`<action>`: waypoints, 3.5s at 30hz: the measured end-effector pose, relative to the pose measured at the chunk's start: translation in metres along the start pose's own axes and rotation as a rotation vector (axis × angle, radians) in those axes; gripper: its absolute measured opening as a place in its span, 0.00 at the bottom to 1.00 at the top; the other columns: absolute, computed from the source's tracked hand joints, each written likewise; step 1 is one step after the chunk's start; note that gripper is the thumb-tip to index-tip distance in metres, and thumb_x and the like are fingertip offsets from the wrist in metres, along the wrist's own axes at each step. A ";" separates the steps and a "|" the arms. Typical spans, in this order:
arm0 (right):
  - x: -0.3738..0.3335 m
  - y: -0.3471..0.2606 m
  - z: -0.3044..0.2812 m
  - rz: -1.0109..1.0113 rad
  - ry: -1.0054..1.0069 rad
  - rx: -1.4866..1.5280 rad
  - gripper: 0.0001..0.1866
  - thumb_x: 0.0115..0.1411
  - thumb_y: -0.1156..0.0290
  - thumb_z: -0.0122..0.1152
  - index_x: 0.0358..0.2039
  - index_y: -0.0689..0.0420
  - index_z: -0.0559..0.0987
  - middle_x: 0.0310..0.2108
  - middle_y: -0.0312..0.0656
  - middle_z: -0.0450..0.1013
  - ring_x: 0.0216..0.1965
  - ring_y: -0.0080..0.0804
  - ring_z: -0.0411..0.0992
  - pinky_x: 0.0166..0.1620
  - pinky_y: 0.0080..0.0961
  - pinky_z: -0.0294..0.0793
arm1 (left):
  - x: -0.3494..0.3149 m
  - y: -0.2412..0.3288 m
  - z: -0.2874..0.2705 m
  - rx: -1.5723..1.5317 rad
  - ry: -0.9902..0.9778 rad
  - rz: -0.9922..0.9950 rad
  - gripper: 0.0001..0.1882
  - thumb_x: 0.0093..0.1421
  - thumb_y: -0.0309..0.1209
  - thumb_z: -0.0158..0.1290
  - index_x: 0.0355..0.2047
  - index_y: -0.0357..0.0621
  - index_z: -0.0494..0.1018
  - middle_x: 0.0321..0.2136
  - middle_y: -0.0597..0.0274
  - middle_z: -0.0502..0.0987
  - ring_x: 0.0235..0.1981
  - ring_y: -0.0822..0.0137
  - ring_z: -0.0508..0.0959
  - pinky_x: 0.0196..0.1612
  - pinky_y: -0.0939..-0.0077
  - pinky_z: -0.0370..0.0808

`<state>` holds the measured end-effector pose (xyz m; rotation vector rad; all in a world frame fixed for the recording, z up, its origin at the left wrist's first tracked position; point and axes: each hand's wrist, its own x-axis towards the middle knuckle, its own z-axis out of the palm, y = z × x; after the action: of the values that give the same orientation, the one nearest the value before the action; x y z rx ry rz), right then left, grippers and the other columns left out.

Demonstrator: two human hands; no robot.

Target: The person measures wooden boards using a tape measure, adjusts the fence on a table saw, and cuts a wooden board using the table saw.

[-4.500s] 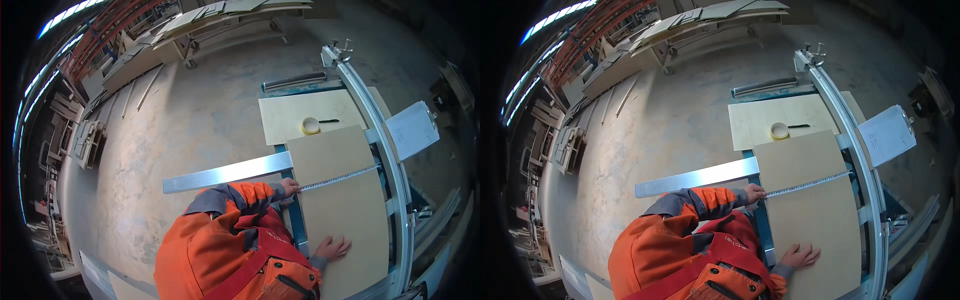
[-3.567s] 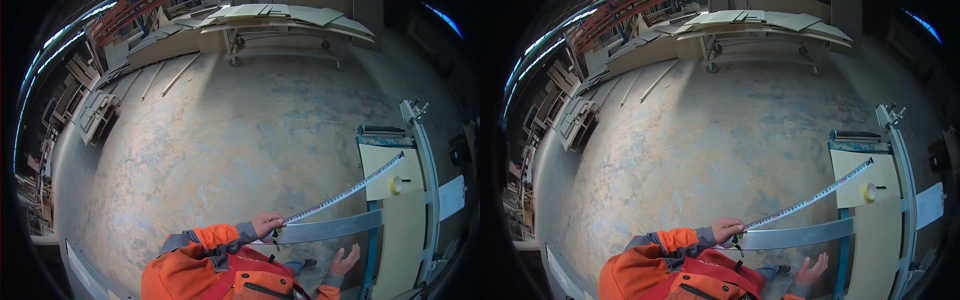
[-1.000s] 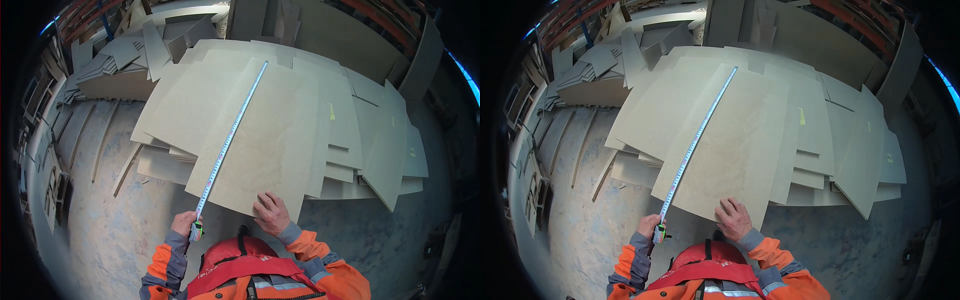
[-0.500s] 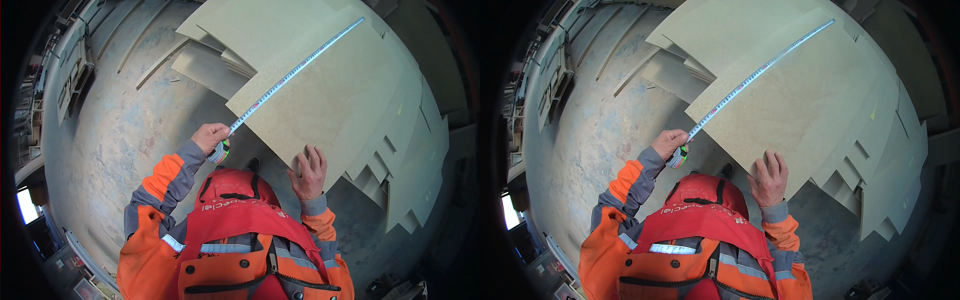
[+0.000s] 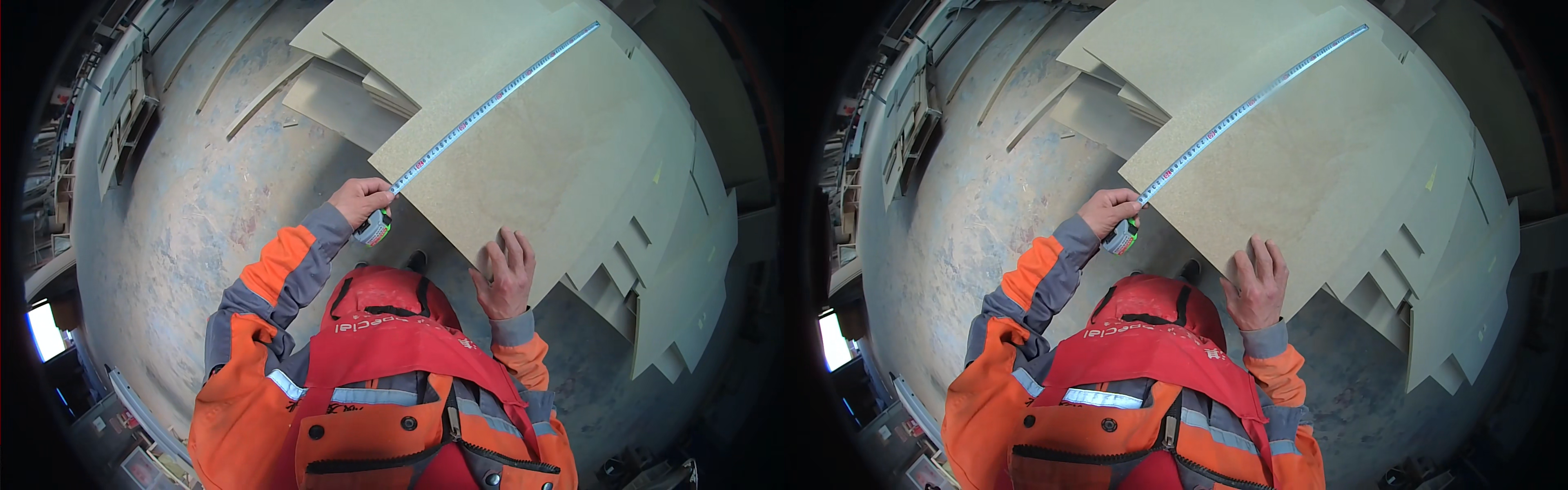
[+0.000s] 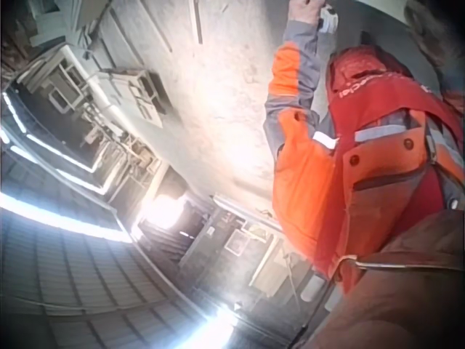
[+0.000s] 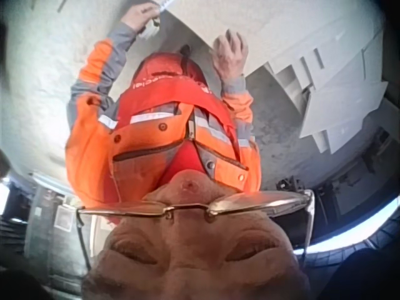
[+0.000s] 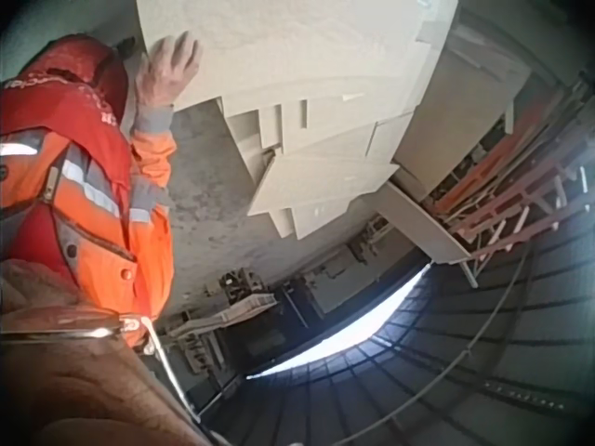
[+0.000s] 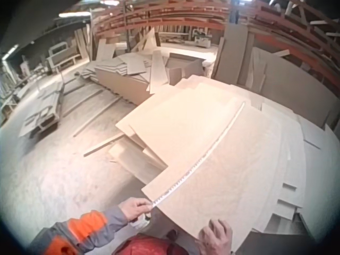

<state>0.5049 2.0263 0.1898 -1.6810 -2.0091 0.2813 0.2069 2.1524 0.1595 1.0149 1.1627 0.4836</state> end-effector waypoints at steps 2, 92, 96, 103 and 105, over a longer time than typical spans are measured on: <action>-0.001 0.000 0.000 -0.001 0.004 0.007 0.31 0.34 0.77 0.75 0.44 0.55 0.75 0.58 0.49 0.66 0.60 0.54 0.60 0.59 0.44 0.64 | 0.000 0.004 0.003 0.039 0.020 -0.029 0.10 0.64 0.33 0.52 0.38 0.39 0.77 0.24 0.68 0.77 0.25 0.79 0.75 0.31 0.84 0.71; -0.169 -0.079 0.063 1.042 1.188 0.899 0.31 0.63 0.66 0.59 0.63 0.66 0.62 0.35 0.36 0.74 0.31 0.21 0.73 0.34 0.20 0.76 | 0.053 0.145 -0.036 0.987 -0.820 0.538 0.09 0.57 0.27 0.53 0.25 0.33 0.77 0.16 0.65 0.75 0.19 0.77 0.72 0.24 0.79 0.69; -0.318 -0.178 0.169 1.356 1.058 0.986 0.32 0.62 0.61 0.61 0.61 0.67 0.65 0.35 0.34 0.75 0.32 0.20 0.71 0.37 0.20 0.73 | -0.011 0.049 0.058 0.810 -1.080 0.446 0.08 0.58 0.27 0.55 0.25 0.34 0.77 0.17 0.66 0.75 0.19 0.77 0.72 0.24 0.81 0.68; -0.513 -0.507 0.401 1.760 0.718 0.901 0.42 0.57 0.36 0.54 0.58 0.61 0.71 0.49 0.53 0.75 0.53 0.43 0.72 0.56 0.37 0.69 | -0.236 -0.277 0.130 0.671 -1.434 -0.209 0.08 0.61 0.31 0.56 0.29 0.38 0.76 0.19 0.63 0.74 0.15 0.73 0.70 0.18 0.77 0.67; -0.547 -0.612 0.396 1.834 1.070 1.215 0.41 0.59 0.37 0.54 0.58 0.60 0.70 0.46 0.54 0.76 0.48 0.39 0.75 0.51 0.35 0.72 | -0.336 -0.346 0.142 0.776 -1.618 -0.320 0.09 0.62 0.31 0.55 0.30 0.37 0.76 0.20 0.63 0.75 0.16 0.73 0.71 0.18 0.78 0.69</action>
<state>-0.1577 1.4292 0.0024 -1.5182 0.7753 0.7004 0.1534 1.6654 0.0470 1.3323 -0.0679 -1.0315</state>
